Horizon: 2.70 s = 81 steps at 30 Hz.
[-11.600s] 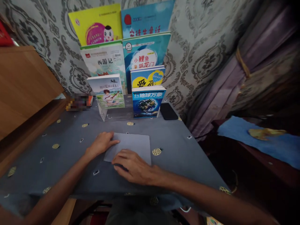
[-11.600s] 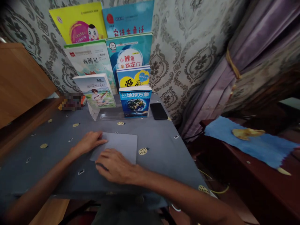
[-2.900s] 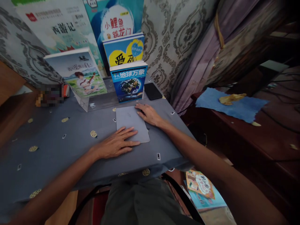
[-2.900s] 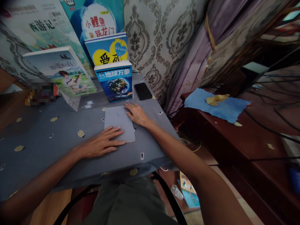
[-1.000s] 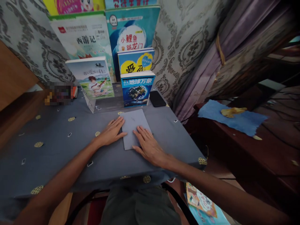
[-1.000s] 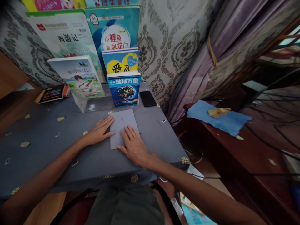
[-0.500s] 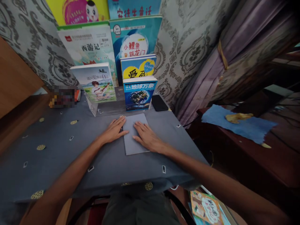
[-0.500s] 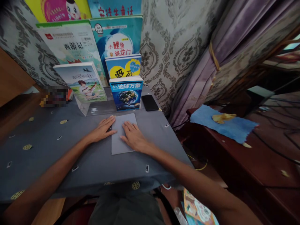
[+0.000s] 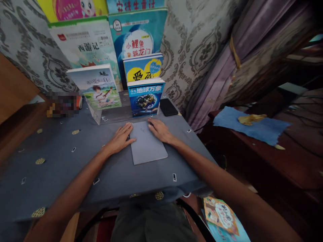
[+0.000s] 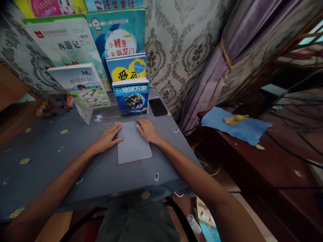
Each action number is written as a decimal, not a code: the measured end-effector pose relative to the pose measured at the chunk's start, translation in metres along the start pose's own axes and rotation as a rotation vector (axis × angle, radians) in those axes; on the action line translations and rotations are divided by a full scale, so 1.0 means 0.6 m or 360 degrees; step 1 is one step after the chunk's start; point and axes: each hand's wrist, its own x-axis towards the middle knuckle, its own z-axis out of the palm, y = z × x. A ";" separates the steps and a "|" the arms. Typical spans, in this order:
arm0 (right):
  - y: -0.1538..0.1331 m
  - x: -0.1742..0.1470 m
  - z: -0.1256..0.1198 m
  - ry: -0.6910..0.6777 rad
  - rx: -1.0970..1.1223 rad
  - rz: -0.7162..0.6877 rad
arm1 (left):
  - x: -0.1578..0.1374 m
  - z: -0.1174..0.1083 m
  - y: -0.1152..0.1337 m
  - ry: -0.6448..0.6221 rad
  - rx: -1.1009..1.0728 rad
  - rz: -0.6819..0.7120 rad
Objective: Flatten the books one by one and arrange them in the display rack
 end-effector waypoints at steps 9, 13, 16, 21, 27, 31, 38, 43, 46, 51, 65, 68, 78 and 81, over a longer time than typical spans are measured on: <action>0.038 0.004 -0.037 0.0097 0.0416 0.0103 | -0.010 -0.017 0.079 0.0166 0.0345 -0.0004; 0.039 0.003 -0.044 0.0075 0.0496 0.0241 | 0.007 -0.017 0.102 0.0167 0.0322 -0.0069; 0.032 0.002 -0.045 0.0045 0.0661 0.0320 | 0.021 -0.014 0.138 0.0154 0.0292 -0.0134; 0.013 -0.001 -0.051 0.0005 0.1260 0.0501 | 0.033 -0.016 0.215 0.0095 0.0358 -0.0121; -0.011 -0.005 -0.070 0.0002 0.1785 0.0840 | 0.045 -0.033 0.254 -0.0004 0.0420 -0.0202; -0.019 -0.005 -0.083 -0.0030 0.1953 0.0922 | 0.050 -0.043 0.258 -0.0054 0.0360 -0.0274; -0.023 -0.004 -0.093 -0.0057 0.1951 0.0989 | 0.057 -0.066 0.239 -0.0168 0.0170 -0.0308; -0.018 -0.006 -0.096 -0.0138 0.1938 0.0953 | 0.065 -0.074 0.212 -0.0137 -0.0122 -0.0329; -0.015 -0.008 -0.098 -0.0156 0.1934 0.0931 | 0.068 -0.072 0.197 -0.0111 -0.0296 -0.0315; -0.011 -0.008 -0.096 -0.0156 0.1925 0.0912 | 0.073 -0.070 0.188 -0.0147 -0.0461 -0.0335; 0.000 -0.006 -0.081 -0.0223 0.1858 0.0812 | 0.072 -0.067 0.196 -0.0087 -0.0348 -0.0276; 0.002 -0.005 -0.073 -0.0199 0.1791 0.0794 | 0.065 -0.068 0.200 -0.0140 -0.0278 -0.0263; 0.014 0.003 -0.052 -0.0116 0.1694 0.0789 | -0.040 -0.064 0.180 -0.0531 -0.0081 0.0398; 0.015 0.009 -0.049 -0.0059 0.1639 0.0811 | -0.056 -0.054 0.193 -0.0493 0.0102 0.0430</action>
